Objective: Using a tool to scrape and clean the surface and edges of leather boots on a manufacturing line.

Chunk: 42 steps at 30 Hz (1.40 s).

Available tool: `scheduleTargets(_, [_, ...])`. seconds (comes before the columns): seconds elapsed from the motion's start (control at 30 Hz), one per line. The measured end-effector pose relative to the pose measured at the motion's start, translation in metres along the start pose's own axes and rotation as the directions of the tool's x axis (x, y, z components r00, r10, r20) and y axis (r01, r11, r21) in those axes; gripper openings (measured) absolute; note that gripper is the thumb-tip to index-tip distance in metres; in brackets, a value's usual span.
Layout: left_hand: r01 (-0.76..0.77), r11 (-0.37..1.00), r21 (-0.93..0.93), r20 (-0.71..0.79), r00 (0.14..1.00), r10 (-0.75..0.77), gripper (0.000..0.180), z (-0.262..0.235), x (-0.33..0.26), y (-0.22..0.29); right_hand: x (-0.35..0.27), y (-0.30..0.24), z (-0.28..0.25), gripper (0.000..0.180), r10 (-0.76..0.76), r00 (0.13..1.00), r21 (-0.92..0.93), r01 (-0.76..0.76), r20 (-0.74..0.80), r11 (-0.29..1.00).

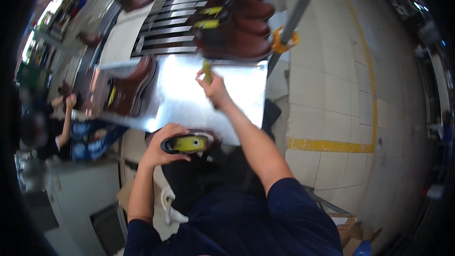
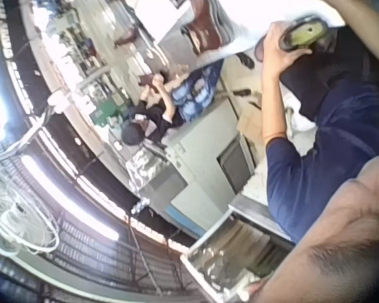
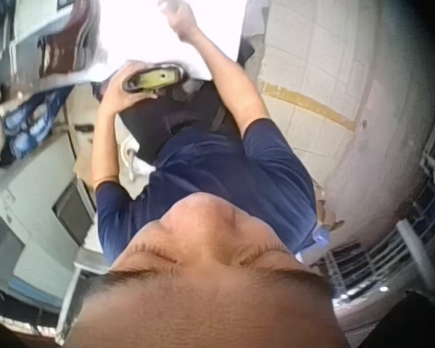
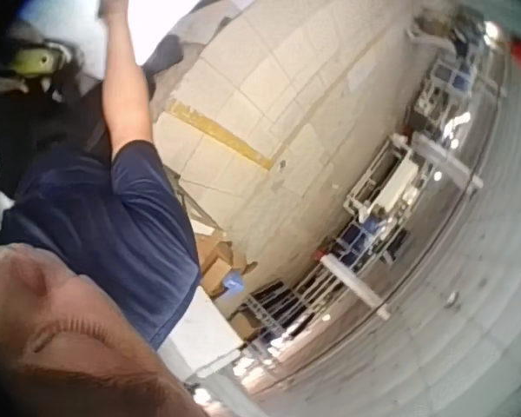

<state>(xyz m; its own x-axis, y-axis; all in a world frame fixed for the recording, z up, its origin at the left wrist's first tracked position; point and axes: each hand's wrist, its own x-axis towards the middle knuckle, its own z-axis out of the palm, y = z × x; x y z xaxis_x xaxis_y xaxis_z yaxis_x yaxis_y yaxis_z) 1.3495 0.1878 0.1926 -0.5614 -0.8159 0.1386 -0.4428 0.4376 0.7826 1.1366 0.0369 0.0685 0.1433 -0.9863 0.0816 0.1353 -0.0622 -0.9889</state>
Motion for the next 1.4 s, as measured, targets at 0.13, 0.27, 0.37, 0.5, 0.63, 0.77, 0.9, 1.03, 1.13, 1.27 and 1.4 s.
scheduleTargets(0.13, [-0.006, 1.000, -0.016, -0.110, 0.994, 0.004, 0.048, 0.029, -0.042, -0.006, 0.001, -0.021, -0.004, 0.021, 0.076, 0.997, 0.011, -0.076, -0.005, 0.997])
scheduleTargets(0.27, [0.072, 0.997, -0.036, -0.354, 0.932, -0.080, 0.037, 0.068, -0.081, -0.011, -0.013, -0.042, 0.006, 0.028, 0.129, 0.991, 0.048, -0.130, 0.027, 0.990])
scheduleTargets(0.37, [0.101, 0.993, -0.059, -0.454, 0.883, -0.117, 0.033, 0.083, -0.095, -0.016, -0.047, -0.055, 0.009, 0.027, 0.211, 0.977, 0.289, -0.213, 0.039, 0.933])
scheduleTargets(0.5, [0.071, 0.994, -0.087, -0.464, 0.880, -0.103, 0.032, 0.086, -0.091, -0.017, -0.092, -0.082, 0.000, 0.023, 0.118, 0.993, 0.631, -0.106, 0.022, 0.769])
scheduleTargets(0.63, [0.090, 0.994, -0.069, -0.448, 0.887, -0.112, 0.034, 0.090, -0.094, -0.027, -0.106, -0.074, 0.000, 0.027, 0.117, 0.990, 0.659, -0.137, 0.075, 0.740])
scheduleTargets(0.77, [0.111, 0.993, -0.044, -0.452, 0.884, -0.119, 0.033, 0.092, -0.096, -0.030, -0.106, -0.066, 0.005, 0.031, 0.156, 0.982, 0.695, -0.184, 0.104, 0.695])
scheduleTargets(0.9, [0.084, 0.996, -0.001, -0.438, 0.896, -0.076, 0.032, 0.091, -0.096, -0.038, -0.104, -0.070, 0.014, 0.024, 0.270, 0.960, 0.739, -0.232, 0.070, 0.633])
scheduleTargets(1.03, [0.051, 0.996, -0.070, -0.495, 0.866, -0.079, 0.043, 0.086, -0.090, -0.032, -0.108, -0.079, 0.037, 0.018, 0.032, 0.992, 0.500, 0.032, -0.118, 0.865])
scheduleTargets(1.13, [0.127, 0.977, -0.172, -0.484, 0.853, -0.196, 0.057, 0.078, -0.082, -0.016, -0.085, -0.074, 0.030, 0.024, 0.369, 0.929, 0.650, -0.302, 0.036, 0.698])
scheduleTargets(1.27, [0.174, 0.910, -0.376, -0.444, 0.828, -0.342, 0.071, 0.077, -0.078, -0.009, -0.095, -0.085, 0.013, 0.032, 0.238, 0.970, 0.725, -0.129, -0.049, 0.677])
scheduleTargets(1.4, [0.194, 0.813, -0.549, -0.423, 0.774, -0.471, 0.074, 0.074, -0.082, -0.010, -0.088, -0.090, 0.013, 0.031, 0.235, 0.970, 0.753, -0.112, -0.058, 0.649])
